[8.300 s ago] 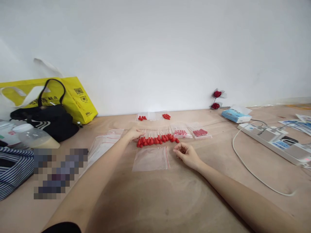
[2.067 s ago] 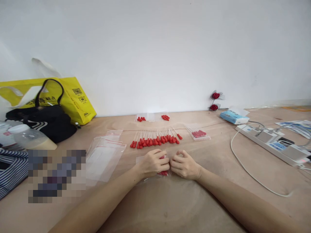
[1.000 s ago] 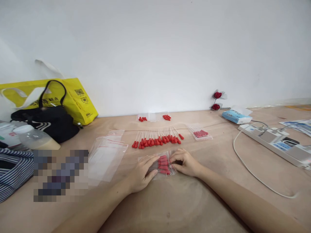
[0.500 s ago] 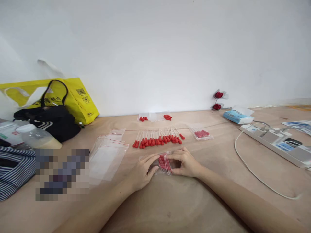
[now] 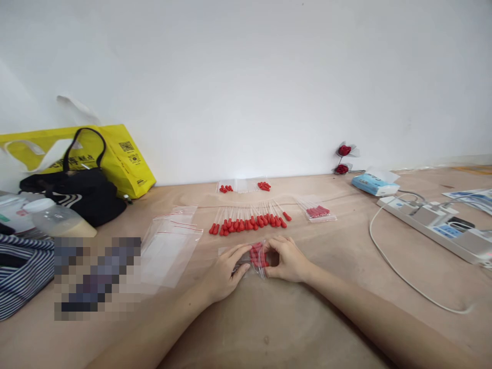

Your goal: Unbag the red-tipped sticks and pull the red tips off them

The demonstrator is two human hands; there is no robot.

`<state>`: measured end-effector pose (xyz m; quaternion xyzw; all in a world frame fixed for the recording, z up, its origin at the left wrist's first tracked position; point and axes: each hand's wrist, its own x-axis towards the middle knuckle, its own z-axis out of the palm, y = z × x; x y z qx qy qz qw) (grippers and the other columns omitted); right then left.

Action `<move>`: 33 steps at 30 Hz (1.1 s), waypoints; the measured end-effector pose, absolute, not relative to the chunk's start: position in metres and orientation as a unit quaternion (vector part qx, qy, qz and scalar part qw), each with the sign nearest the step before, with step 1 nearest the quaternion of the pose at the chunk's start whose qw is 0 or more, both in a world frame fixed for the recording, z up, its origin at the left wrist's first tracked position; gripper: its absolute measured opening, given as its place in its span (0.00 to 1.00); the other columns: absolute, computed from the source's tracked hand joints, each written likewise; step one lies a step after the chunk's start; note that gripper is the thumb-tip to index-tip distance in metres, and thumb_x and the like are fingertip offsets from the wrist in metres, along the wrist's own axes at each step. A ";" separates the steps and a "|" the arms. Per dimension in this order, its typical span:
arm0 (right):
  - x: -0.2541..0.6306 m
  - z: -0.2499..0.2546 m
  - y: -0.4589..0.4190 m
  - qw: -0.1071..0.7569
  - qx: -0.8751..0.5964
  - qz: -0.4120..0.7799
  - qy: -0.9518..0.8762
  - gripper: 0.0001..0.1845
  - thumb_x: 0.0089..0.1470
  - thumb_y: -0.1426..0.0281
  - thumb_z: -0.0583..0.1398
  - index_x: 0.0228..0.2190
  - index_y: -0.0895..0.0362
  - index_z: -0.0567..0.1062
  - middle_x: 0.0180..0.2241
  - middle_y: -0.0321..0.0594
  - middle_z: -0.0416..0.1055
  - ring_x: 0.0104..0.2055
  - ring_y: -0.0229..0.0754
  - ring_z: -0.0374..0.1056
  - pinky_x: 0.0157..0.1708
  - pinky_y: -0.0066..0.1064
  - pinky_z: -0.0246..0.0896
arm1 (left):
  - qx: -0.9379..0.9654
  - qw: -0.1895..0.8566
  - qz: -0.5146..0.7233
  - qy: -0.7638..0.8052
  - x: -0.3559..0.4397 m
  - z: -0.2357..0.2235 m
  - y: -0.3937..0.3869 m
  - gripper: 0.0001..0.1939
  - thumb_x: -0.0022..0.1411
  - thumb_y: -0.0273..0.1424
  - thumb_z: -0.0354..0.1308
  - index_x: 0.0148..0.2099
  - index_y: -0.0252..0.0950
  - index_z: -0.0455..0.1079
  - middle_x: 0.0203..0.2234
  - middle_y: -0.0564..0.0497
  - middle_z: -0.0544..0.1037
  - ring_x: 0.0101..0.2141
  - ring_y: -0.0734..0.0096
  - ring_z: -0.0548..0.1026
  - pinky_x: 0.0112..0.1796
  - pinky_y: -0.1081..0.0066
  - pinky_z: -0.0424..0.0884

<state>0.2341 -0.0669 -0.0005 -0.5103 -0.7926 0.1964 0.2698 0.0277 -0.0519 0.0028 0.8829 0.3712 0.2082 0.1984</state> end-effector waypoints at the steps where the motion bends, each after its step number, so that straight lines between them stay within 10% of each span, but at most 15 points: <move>1: 0.233 0.000 -0.068 0.270 -0.515 0.196 -0.790 0.14 0.35 0.66 0.64 0.27 0.56 0.68 0.30 0.34 0.68 0.35 0.39 0.62 0.37 0.32 0.47 | 0.883 0.198 0.208 0.371 0.028 0.003 -0.052 0.18 0.61 0.31 0.46 0.54 0.38 0.58 0.50 0.48 0.67 0.50 0.67 0.65 0.51 0.64 0.62; 33: 0.237 0.002 -0.069 0.266 -0.495 0.199 -0.803 0.10 0.37 0.71 0.60 0.28 0.55 0.65 0.25 0.32 0.67 0.31 0.38 0.62 0.37 0.32 0.49 | 0.880 0.200 0.202 0.381 0.028 0.005 -0.054 0.17 0.60 0.32 0.48 0.52 0.39 0.61 0.48 0.48 0.70 0.50 0.64 0.65 0.50 0.60 0.62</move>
